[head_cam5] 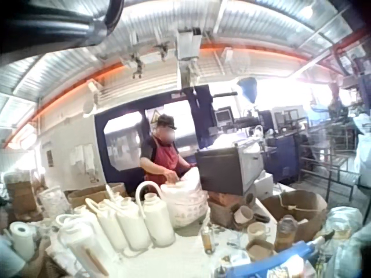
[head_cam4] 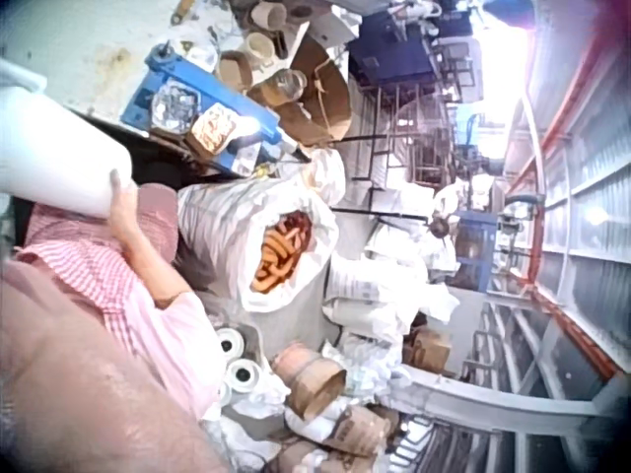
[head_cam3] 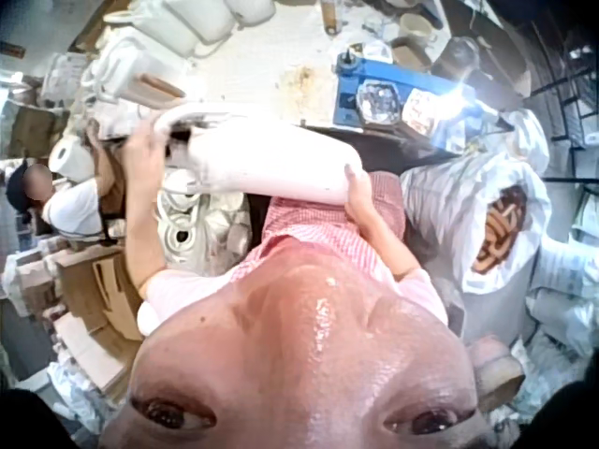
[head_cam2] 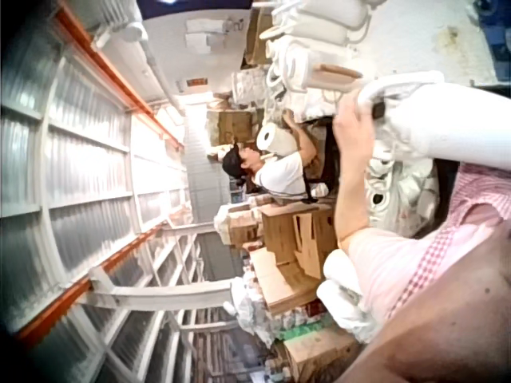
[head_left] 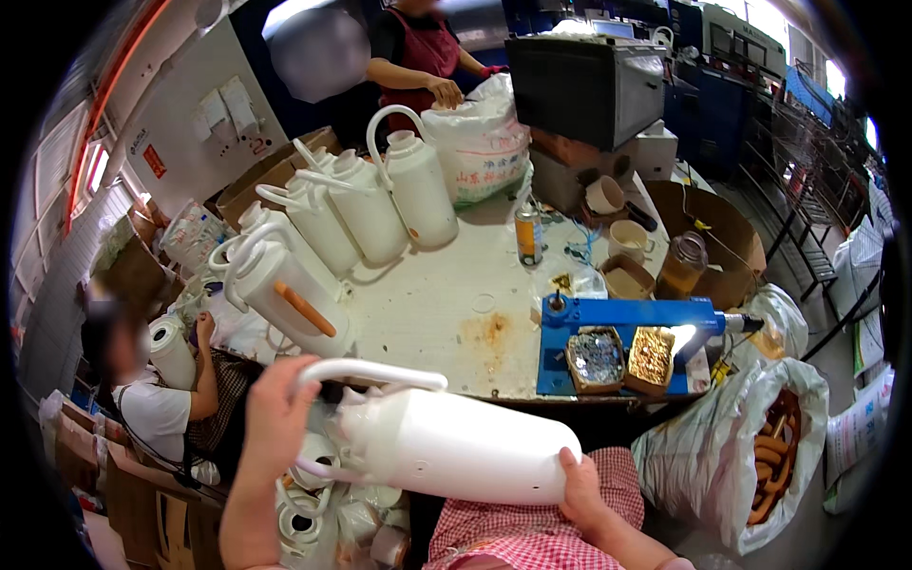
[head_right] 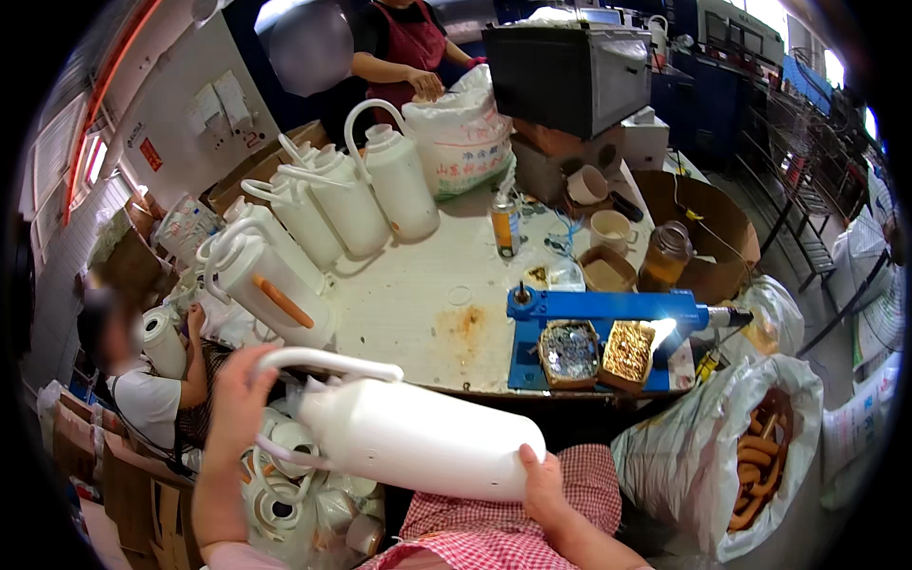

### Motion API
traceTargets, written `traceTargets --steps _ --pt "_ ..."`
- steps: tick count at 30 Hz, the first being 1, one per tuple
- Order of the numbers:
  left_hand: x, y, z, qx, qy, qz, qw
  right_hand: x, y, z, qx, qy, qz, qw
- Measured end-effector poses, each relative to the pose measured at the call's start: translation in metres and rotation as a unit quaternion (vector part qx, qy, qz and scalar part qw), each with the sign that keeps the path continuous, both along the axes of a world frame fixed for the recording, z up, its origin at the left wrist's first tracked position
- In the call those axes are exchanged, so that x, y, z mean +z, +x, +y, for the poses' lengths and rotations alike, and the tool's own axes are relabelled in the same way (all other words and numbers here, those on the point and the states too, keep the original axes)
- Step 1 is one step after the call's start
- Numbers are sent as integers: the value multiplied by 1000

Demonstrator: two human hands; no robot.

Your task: The person assembles white thermal bottles by picking up bottle shells, attaching orange handles, and inserting small metal components using a blue mechanical press at a workstation.

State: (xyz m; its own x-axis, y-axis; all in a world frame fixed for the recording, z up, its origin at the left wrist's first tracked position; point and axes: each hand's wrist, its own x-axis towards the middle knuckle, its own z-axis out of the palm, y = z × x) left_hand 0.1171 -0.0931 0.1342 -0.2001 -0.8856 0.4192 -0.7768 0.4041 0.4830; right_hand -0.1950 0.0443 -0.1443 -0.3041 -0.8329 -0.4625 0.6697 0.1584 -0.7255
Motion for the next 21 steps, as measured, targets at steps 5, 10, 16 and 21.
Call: traceTargets --steps 5,10,16,21 --pt "-164 -23 18 -112 -36 -76 990 -19 -84 51 116 140 184 966" --pt "-192 -72 46 -106 -50 -57 992 63 -146 -8 -15 32 666 745" --pt "-213 -54 42 -61 197 32 978 -11 -223 -109 84 148 872 459" --pt "-190 -19 46 -92 426 117 892 34 -222 -113 181 204 752 600"
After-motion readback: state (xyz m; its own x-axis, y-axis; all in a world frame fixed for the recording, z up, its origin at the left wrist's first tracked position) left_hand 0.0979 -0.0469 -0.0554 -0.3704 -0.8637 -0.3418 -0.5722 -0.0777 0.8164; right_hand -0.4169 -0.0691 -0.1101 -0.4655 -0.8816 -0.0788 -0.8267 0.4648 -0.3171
